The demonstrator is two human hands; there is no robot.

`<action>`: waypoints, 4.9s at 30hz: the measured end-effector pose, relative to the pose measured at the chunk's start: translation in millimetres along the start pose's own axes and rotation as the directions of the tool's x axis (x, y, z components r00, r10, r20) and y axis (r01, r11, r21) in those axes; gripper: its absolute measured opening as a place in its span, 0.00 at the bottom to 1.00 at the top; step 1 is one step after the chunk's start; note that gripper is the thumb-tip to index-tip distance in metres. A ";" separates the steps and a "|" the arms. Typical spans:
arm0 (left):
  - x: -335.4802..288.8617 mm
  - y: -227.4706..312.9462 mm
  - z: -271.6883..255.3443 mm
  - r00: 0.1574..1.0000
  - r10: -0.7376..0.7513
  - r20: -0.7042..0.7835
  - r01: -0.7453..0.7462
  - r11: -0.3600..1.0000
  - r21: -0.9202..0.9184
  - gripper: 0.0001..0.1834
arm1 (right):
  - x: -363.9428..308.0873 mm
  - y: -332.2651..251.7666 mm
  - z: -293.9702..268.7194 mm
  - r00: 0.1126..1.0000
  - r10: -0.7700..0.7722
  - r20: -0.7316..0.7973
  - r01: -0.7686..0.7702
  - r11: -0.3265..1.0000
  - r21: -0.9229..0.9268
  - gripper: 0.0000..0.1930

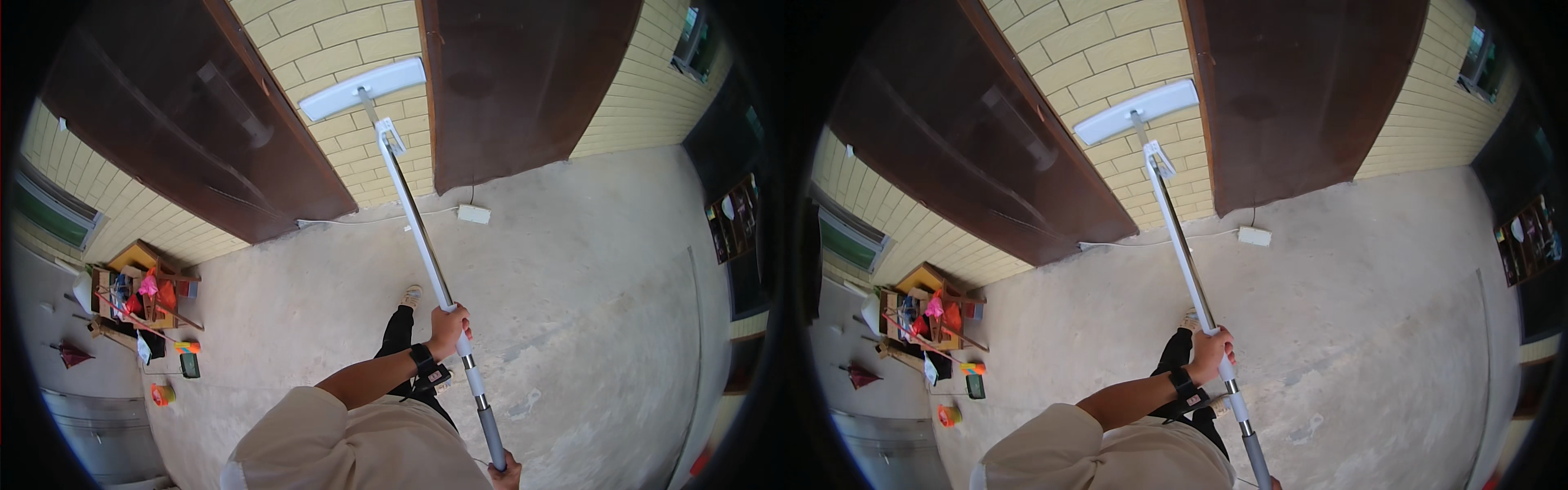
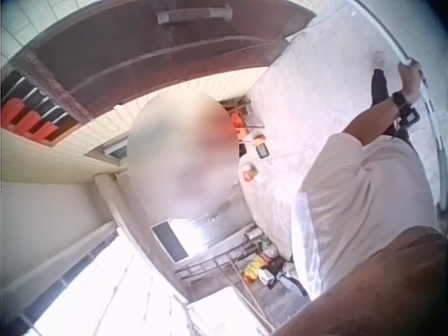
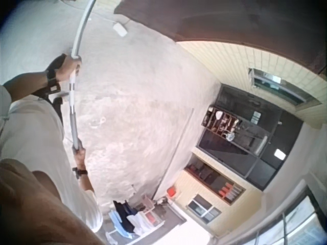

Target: Using a long-handled mop to clean the upper exterior wall of a building.

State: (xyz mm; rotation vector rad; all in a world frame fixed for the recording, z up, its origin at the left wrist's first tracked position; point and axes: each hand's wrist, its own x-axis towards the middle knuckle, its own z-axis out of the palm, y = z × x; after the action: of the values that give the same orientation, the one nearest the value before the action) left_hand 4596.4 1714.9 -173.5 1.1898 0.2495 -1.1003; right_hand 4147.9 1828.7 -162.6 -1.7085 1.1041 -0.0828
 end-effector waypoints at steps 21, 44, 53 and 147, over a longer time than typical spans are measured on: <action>316.1 -67.5 -186.8 0.914 -0.383 -0.131 0.372 0.923 -0.103 0.07 | 210.6 -145.6 104.0 0.943 0.314 0.107 -0.305 0.948 -0.089 0.27; 164.1 -58.8 -60.2 0.827 -0.438 -0.354 0.444 0.893 -0.068 0.11 | 48.9 6.9 36.6 0.979 0.205 0.014 -0.201 0.968 -0.152 0.29; 332.8 -103.8 -131.7 0.860 -0.470 -0.198 0.471 0.881 -0.045 0.12 | 202.6 -89.2 63.6 0.944 0.329 -0.014 -0.323 0.919 -0.227 0.26; -67.8 139.3 84.8 0.664 0.185 0.725 0.022 0.964 -0.266 0.13 | 32.9 -68.5 -13.7 0.752 -0.495 -0.435 0.237 0.819 -0.522 0.32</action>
State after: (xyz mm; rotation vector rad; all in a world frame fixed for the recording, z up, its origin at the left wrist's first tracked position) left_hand 4641.3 1675.6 -7.3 0.4314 -0.3044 -1.3420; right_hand 4202.1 1797.5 -117.2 -2.4030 1.2311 -0.6796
